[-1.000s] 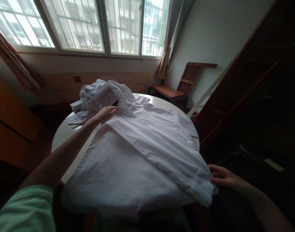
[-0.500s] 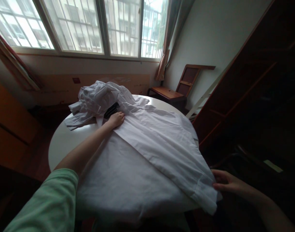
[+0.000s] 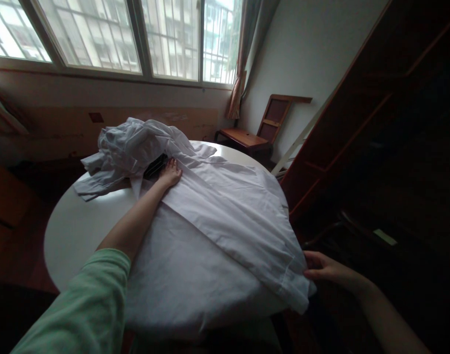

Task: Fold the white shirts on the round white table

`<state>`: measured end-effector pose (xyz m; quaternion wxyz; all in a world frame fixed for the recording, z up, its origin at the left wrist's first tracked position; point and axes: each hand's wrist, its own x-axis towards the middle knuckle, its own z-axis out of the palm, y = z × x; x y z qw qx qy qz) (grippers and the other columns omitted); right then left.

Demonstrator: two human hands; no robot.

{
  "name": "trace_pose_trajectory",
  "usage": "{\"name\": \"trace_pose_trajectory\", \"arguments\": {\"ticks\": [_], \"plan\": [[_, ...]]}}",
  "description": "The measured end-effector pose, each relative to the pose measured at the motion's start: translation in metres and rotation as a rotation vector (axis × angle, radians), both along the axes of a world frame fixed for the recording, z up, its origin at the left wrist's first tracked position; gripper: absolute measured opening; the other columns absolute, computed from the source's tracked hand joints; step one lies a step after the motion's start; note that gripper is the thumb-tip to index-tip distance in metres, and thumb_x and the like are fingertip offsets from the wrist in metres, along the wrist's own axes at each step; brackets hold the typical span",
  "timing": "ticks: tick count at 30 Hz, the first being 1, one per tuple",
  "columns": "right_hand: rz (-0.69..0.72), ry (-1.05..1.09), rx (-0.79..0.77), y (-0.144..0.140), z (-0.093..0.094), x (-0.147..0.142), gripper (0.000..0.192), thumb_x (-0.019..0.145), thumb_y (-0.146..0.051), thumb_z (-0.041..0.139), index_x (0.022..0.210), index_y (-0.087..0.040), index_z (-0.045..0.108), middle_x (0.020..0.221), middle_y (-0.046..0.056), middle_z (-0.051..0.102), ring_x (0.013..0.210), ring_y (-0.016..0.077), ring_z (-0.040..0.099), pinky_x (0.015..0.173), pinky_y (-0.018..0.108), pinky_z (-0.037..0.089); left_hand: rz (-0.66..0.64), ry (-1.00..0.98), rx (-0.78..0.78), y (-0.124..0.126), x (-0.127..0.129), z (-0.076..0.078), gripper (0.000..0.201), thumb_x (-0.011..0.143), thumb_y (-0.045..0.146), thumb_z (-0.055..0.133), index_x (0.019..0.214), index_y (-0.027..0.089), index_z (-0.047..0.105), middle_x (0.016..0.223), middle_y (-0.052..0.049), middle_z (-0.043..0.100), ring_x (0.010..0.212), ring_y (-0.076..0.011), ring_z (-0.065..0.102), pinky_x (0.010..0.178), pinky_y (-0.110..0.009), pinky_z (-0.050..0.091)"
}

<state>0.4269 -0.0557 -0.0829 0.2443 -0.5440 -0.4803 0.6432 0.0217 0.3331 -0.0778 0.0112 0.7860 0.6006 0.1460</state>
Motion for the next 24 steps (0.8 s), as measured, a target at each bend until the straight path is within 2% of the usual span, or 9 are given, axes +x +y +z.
{"name": "trace_pose_trajectory", "arguments": {"ticks": [3, 6, 9, 12, 14, 16, 20, 22, 24], "plan": [[0.0, 0.011, -0.005, -0.001, 0.0, -0.001, 0.058, 0.066, -0.041, 0.073, 0.118, -0.019, 0.06, 0.113, 0.012, 0.064, 0.107, 0.0326, 0.058, 0.093, 0.048, 0.044, 0.048, -0.044, 0.035, -0.004, 0.001, 0.002, 0.063, 0.087, 0.034, 0.035, 0.138, -0.001, 0.029, 0.148, -0.019, 0.021, 0.137, -0.0271, 0.02, 0.11, -0.036, 0.023], [0.009, -0.007, 0.01, 0.0, -0.001, 0.0, 0.056, 0.067, -0.042, 0.072, 0.118, -0.02, 0.061, 0.114, 0.012, 0.064, 0.109, 0.0332, 0.057, 0.094, 0.048, 0.043, 0.04, -0.147, 0.172, -0.007, -0.003, 0.009, 0.05, 0.085, 0.022, 0.037, 0.131, 0.001, 0.042, 0.137, -0.021, 0.043, 0.127, -0.0266, 0.04, 0.104, -0.035, 0.033], [-0.009, -0.043, 0.016, 0.0, -0.005, 0.005, 0.057, 0.067, -0.044, 0.072, 0.117, -0.02, 0.061, 0.115, 0.013, 0.063, 0.11, 0.0343, 0.055, 0.095, 0.05, 0.042, 0.049, -0.254, 0.3, -0.002, -0.012, 0.023, 0.044, 0.083, 0.008, 0.031, 0.121, 0.007, 0.053, 0.121, -0.016, 0.058, 0.11, -0.0227, 0.055, 0.095, -0.033, 0.041], [-0.045, -0.054, 0.027, -0.001, -0.011, 0.009, 0.057, 0.066, -0.043, 0.072, 0.117, -0.019, 0.06, 0.116, 0.013, 0.063, 0.112, 0.0345, 0.054, 0.096, 0.05, 0.041, -0.042, -0.217, 0.344, 0.013, -0.022, 0.042, 0.047, 0.076, 0.002, 0.033, 0.116, 0.011, 0.057, 0.117, -0.012, 0.061, 0.108, -0.02, 0.055, 0.094, -0.031, 0.041], [-0.099, -0.053, 0.063, -0.002, -0.014, 0.01, 0.056, 0.066, -0.042, 0.072, 0.116, -0.02, 0.059, 0.114, 0.014, 0.064, 0.11, 0.0339, 0.056, 0.094, 0.049, 0.043, -0.14, -0.116, 0.314, 0.027, -0.026, 0.055, 0.049, 0.071, 0.0, 0.037, 0.112, 0.013, 0.061, 0.116, -0.009, 0.062, 0.109, -0.0197, 0.053, 0.096, -0.029, 0.039], [-0.207, -0.045, 0.128, -0.002, -0.017, 0.008, 0.058, 0.067, -0.045, 0.071, 0.118, -0.021, 0.056, 0.11, 0.014, 0.065, 0.102, 0.0324, 0.06, 0.089, 0.048, 0.047, -0.213, 0.015, 0.209, 0.041, -0.027, 0.066, 0.047, 0.07, 0.002, 0.04, 0.108, 0.015, 0.064, 0.114, -0.008, 0.063, 0.109, -0.0202, 0.053, 0.097, -0.029, 0.038], [-0.398, -0.029, 0.283, -0.002, -0.019, 0.0, 0.069, 0.067, -0.05, 0.069, 0.128, -0.029, 0.045, 0.106, 0.011, 0.065, 0.093, 0.0285, 0.063, 0.081, 0.044, 0.049, -0.279, 0.158, -0.001, 0.061, -0.019, 0.077, 0.035, 0.069, 0.01, 0.05, 0.097, 0.014, 0.07, 0.105, -0.007, 0.064, 0.096, -0.0191, 0.057, 0.089, -0.026, 0.042], [-0.375, -0.067, 0.294, -0.003, -0.02, -0.003, 0.06, 0.066, -0.05, 0.07, 0.119, -0.028, 0.053, 0.105, 0.01, 0.065, 0.094, 0.0286, 0.062, 0.08, 0.042, 0.049, -0.267, 0.176, -0.028, 0.065, -0.015, 0.078, 0.028, 0.067, 0.017, 0.056, 0.09, 0.014, 0.072, 0.102, -0.008, 0.063, 0.089, -0.0197, 0.058, 0.083, -0.026, 0.044], [-0.306, -0.143, 0.259, -0.004, -0.021, -0.004, 0.046, 0.064, -0.05, 0.071, 0.1, -0.023, 0.063, 0.098, 0.01, 0.066, 0.092, 0.0288, 0.061, 0.079, 0.04, 0.049, -0.234, 0.196, -0.037, 0.067, -0.012, 0.078, 0.025, 0.065, 0.023, 0.061, 0.086, 0.015, 0.073, 0.101, -0.009, 0.061, 0.089, -0.0215, 0.058, 0.081, -0.028, 0.045]]}}
